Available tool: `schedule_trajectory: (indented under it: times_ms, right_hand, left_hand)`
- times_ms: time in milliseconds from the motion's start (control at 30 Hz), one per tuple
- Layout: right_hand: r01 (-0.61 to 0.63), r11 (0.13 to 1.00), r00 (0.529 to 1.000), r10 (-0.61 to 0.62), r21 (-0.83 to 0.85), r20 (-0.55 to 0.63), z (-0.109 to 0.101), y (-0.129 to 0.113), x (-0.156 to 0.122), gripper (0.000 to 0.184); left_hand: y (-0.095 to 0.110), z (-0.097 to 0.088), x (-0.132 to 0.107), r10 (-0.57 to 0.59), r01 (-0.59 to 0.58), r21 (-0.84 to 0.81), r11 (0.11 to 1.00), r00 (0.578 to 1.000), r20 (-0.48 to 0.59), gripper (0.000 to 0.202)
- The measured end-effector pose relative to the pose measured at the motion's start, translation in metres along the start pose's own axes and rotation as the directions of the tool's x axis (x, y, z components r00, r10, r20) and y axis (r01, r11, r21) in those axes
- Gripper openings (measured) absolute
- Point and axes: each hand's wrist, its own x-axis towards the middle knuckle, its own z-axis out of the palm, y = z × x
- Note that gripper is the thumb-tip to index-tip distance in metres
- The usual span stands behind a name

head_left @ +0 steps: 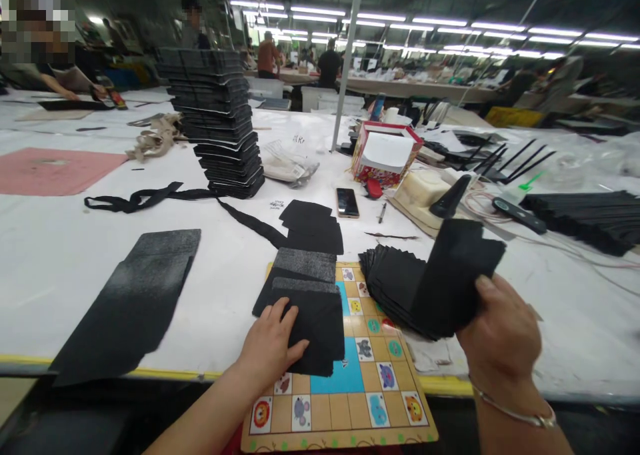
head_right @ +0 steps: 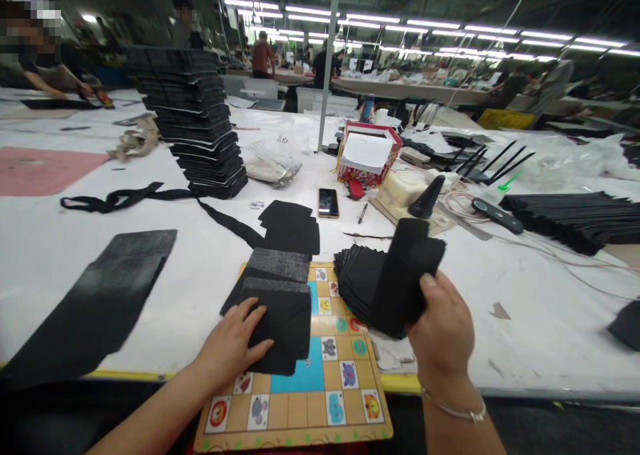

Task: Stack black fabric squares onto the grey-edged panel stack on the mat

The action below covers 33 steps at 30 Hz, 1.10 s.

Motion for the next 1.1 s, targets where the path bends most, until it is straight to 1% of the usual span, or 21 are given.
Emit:
schedule_trajectory:
  times_ms: [67,100,133,167,200,233,267,300,333,400,500,533,600,667,733,767,833,900,967,1033,1100]
  right_hand:
    - [0.111,0.992,0.976,-0.098,-0.06,0.193,0.003,-0.012,-0.033,0.025]
    - [0.172,0.983,0.934,-0.145,-0.055,0.326,0.011,-0.016,-0.052,0.023]
    - [0.311,0.949,0.812,-0.237,-0.051,0.534,0.022,-0.02,-0.071,0.025]
    - [0.429,0.903,0.674,-0.309,-0.016,0.671,0.033,-0.023,-0.089,0.025]
    - [0.484,0.875,0.573,-0.316,-0.001,0.757,0.045,-0.024,-0.103,0.022]
    - [0.528,0.849,0.482,-0.317,0.018,0.817,0.054,-0.025,-0.113,0.018]
    - [0.549,0.835,0.436,-0.313,0.026,0.844,0.062,-0.026,-0.118,0.016]
    - [0.559,0.829,0.424,-0.306,0.02,0.852,0.067,-0.026,-0.119,0.015]
    - [0.569,0.822,0.436,-0.303,0.001,0.847,0.071,-0.025,-0.116,0.016]
    - [0.595,0.795,0.51,-0.266,-0.113,0.818,0.077,-0.024,-0.104,0.013]
    - [0.585,0.685,0.647,-0.072,-0.434,0.759,0.085,-0.022,-0.086,0.01]
    - [0.567,0.642,0.672,0.003,-0.516,0.741,0.087,-0.021,-0.083,0.013]
    - [0.525,0.599,0.679,0.134,-0.605,0.722,0.091,-0.02,-0.081,0.019]
    - [0.481,0.616,0.652,0.223,-0.623,0.724,0.091,-0.019,-0.082,0.019]
    - [0.452,0.653,0.626,0.253,-0.607,0.738,0.09,-0.02,-0.081,0.014]
    - [0.456,0.675,0.611,0.237,-0.58,0.755,0.089,-0.02,-0.079,0.011]
    - [0.497,0.72,0.571,0.149,-0.485,0.807,0.089,-0.023,-0.073,0.005]
    - [0.544,0.759,0.503,0.047,-0.358,0.863,0.091,-0.026,-0.063,0.008]
    - [0.572,0.784,0.41,-0.018,-0.242,0.912,0.099,-0.028,-0.052,0.008]
    - [0.593,0.787,0.322,-0.035,-0.173,0.946,0.109,-0.027,-0.042,0.007]
    - [0.622,0.765,0.277,-0.019,-0.164,0.961,0.12,-0.025,-0.037,0.007]
  left_hand:
    - [-0.006,0.0,-0.001,-0.005,-0.004,-0.117,0.993,0.997,-0.075,0.042]
    - [-0.01,0.0,-0.004,-0.029,0.005,-0.184,0.983,0.991,-0.129,0.036]
    - [-0.015,-0.002,-0.007,-0.067,0.02,-0.246,0.969,0.981,-0.185,0.03]
    - [-0.019,-0.003,-0.012,-0.11,0.037,-0.292,0.956,0.965,-0.237,0.025]
    - [-0.023,-0.005,-0.017,-0.139,0.045,-0.313,0.949,0.948,-0.287,0.022]
    - [-0.026,-0.007,-0.023,-0.142,0.036,-0.306,0.951,0.932,-0.333,0.021]
    - [-0.028,-0.009,-0.028,-0.113,0.006,-0.279,0.96,0.922,-0.371,0.02]
    - [-0.028,-0.01,-0.033,-0.059,-0.041,-0.24,0.97,0.916,-0.396,0.019]
    - [-0.027,-0.011,-0.036,0.008,-0.096,-0.195,0.976,0.913,-0.408,0.019]
    - [-0.02,-0.009,-0.039,0.149,-0.208,-0.113,0.972,0.908,-0.392,0.021]
    - [-0.006,-0.002,-0.033,0.333,-0.355,-0.013,0.935,0.888,-0.316,0.025]
    - [-0.002,0.001,-0.03,0.372,-0.386,0.009,0.923,0.882,-0.288,0.026]
    - [0.003,0.007,-0.026,0.4,-0.409,0.02,0.913,0.881,-0.255,0.026]
    - [0.004,0.012,-0.025,0.377,-0.391,-0.007,0.92,0.892,-0.25,0.024]
    - [0.004,0.014,-0.028,0.339,-0.363,-0.047,0.93,0.903,-0.264,0.023]
    - [0.004,0.014,-0.03,0.317,-0.346,-0.063,0.936,0.908,-0.273,0.024]
    - [0.003,0.012,-0.036,0.271,-0.308,-0.085,0.947,0.915,-0.3,0.025]
    - [0.004,0.007,-0.043,0.242,-0.293,-0.105,0.95,0.907,-0.344,0.021]
    - [0.004,0.0,-0.047,0.246,-0.311,-0.112,0.944,0.888,-0.389,0.014]
    - [0.004,-0.004,-0.048,0.283,-0.34,-0.073,0.938,0.869,-0.406,0.013]
    - [0.003,-0.005,-0.046,0.312,-0.33,0.021,0.944,0.868,-0.385,0.018]
